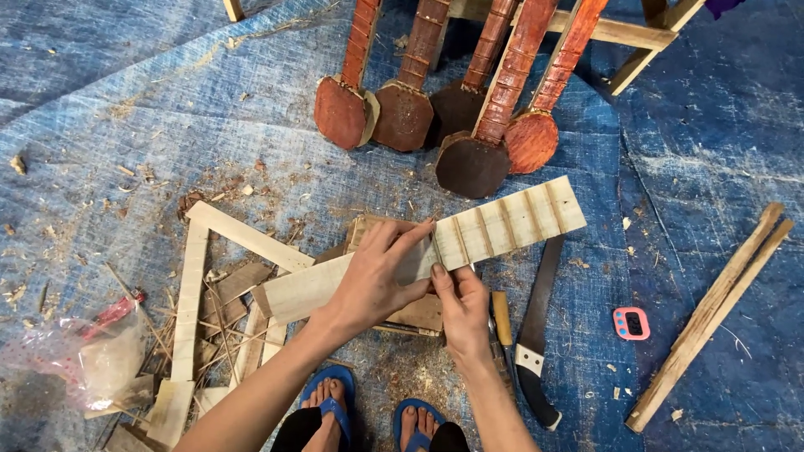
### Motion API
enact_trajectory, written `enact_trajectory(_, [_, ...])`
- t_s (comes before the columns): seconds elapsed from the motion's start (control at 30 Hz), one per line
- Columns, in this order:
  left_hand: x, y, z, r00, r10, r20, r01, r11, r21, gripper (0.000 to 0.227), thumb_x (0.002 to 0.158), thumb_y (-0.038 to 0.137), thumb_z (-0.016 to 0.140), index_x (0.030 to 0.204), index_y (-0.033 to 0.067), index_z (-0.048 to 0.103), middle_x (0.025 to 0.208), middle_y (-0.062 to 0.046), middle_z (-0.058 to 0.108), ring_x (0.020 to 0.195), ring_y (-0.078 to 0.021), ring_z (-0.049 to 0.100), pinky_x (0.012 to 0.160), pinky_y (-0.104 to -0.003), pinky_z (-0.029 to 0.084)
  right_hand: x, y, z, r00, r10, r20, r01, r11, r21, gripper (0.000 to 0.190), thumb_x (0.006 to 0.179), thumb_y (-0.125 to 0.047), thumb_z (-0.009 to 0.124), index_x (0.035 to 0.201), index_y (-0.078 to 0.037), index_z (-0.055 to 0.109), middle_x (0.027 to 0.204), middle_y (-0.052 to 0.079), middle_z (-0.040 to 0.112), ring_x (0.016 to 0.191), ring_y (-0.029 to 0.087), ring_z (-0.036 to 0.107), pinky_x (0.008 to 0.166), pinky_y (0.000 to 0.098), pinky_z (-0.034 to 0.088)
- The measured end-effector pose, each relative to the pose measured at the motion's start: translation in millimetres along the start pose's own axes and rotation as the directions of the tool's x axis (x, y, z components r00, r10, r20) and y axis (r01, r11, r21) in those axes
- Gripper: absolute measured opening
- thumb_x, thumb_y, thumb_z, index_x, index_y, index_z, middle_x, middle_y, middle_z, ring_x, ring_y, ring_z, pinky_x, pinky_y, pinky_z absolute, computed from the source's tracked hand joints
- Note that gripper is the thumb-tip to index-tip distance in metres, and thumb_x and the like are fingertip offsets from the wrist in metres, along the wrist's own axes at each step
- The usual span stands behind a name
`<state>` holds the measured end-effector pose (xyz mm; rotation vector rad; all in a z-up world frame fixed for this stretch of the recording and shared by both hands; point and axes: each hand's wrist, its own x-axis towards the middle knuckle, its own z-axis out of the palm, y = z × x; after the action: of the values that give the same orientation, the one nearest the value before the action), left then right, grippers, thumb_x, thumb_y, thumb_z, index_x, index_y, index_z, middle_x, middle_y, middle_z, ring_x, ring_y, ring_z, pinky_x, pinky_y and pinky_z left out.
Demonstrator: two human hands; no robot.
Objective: Carving notches into a wooden fretboard using a curved hand tool.
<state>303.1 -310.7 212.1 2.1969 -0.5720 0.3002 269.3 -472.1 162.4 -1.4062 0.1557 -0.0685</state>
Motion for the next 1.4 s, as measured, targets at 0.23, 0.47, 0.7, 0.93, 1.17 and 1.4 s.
enact_trajectory(0.23, [2.2, 4.2, -2.3, 0.998, 0.047, 0.03, -0.049, 0.995, 0.09, 0.07, 0.073, 0.013, 0.082, 0.14, 0.0083, 0.06, 0.113, -0.014, 0.062, 0.1, -0.0271, 0.054, 0.083, -0.037, 0.043, 2.6, 6.8, -2.1, 1.0, 0.015, -0.012, -0.015, 0.999, 0.041, 0.021, 0.099, -0.016, 0.064, 0.105, 0.003, 0.072, 0.087, 0.016, 0.078, 0.079, 0.016, 0.07, 0.083, 0.0378, 0.057])
enact_trajectory(0.47, [2.7, 1.4, -3.3, 0.996, 0.061, 0.061, -0.069, 0.988, 0.135, 0.074, 0.071, 0.012, 0.084, 0.141, 0.0071, 0.058, 0.114, -0.014, 0.061, 0.1, -0.0272, 0.054, 0.082, -0.037, 0.043, 1.4, 7.6, 1.1, 0.998, 0.065, 0.027, -0.066, 0.995, 0.068, 0.019, 0.1, -0.016, 0.061, 0.107, 0.0, 0.07, 0.087, 0.02, 0.078, 0.078, 0.022, 0.073, 0.087, 0.0412, 0.056])
enact_trajectory(0.7, [-9.5, -50.2, 23.7, 0.971, -0.045, 0.235, -0.024, 0.959, 0.282, 0.072, 0.072, 0.021, 0.084, 0.138, 0.0152, 0.058, 0.122, -0.009, 0.06, 0.113, -0.0286, 0.051, 0.093, -0.041, 0.039, 17.1, 68.3, -2.5, 0.854, 0.517, 0.055, -0.491, 0.766, 0.415, 0.023, 0.105, -0.027, 0.053, 0.113, -0.007, 0.061, 0.102, 0.018, 0.064, 0.101, 0.035, 0.064, 0.098, 0.0493, 0.049])
enact_trajectory(0.93, [-64.9, -129.3, 82.9, 0.957, -0.113, 0.266, 0.0, 0.921, 0.39, 0.067, 0.079, 0.035, 0.082, 0.139, 0.0162, 0.059, 0.123, -0.005, 0.063, 0.118, -0.0238, 0.051, 0.102, -0.04, 0.035, 17.6, 130.8, -7.9, 0.691, 0.708, 0.148, -0.67, 0.549, 0.5, 0.048, 0.11, -0.025, 0.044, 0.151, -0.004, 0.03, 0.135, 0.019, 0.044, 0.127, 0.032, 0.052, 0.107, 0.0436, 0.048])
enact_trajectory(1.17, [-79.0, -153.0, 94.4, 0.937, -0.183, 0.298, 0.074, 0.937, 0.342, 0.071, 0.079, 0.027, 0.082, 0.144, 0.017, 0.054, 0.128, -0.004, 0.062, 0.121, -0.0226, 0.052, 0.11, -0.043, 0.033, 9.9, 154.0, -17.1, 0.676, 0.71, 0.198, -0.725, 0.689, 0.003, 0.042, 0.106, -0.022, 0.051, 0.14, 0.003, 0.054, 0.13, 0.025, 0.066, 0.108, 0.036, 0.07, 0.078, 0.0438, 0.065])
enact_trajectory(1.4, [-73.5, -150.6, 94.8, 0.954, -0.182, 0.24, 0.085, 0.927, 0.364, 0.065, 0.082, 0.026, 0.08, 0.141, 0.0138, 0.056, 0.128, -0.007, 0.061, 0.121, -0.0239, 0.052, 0.108, -0.045, 0.036, 2.4, 164.9, -24.5, 0.763, 0.636, 0.114, -0.625, 0.771, -0.124, 0.029, 0.103, -0.015, 0.053, 0.123, 0.0, 0.068, 0.108, 0.022, 0.075, 0.089, 0.03, 0.076, 0.064, 0.0343, 0.067])
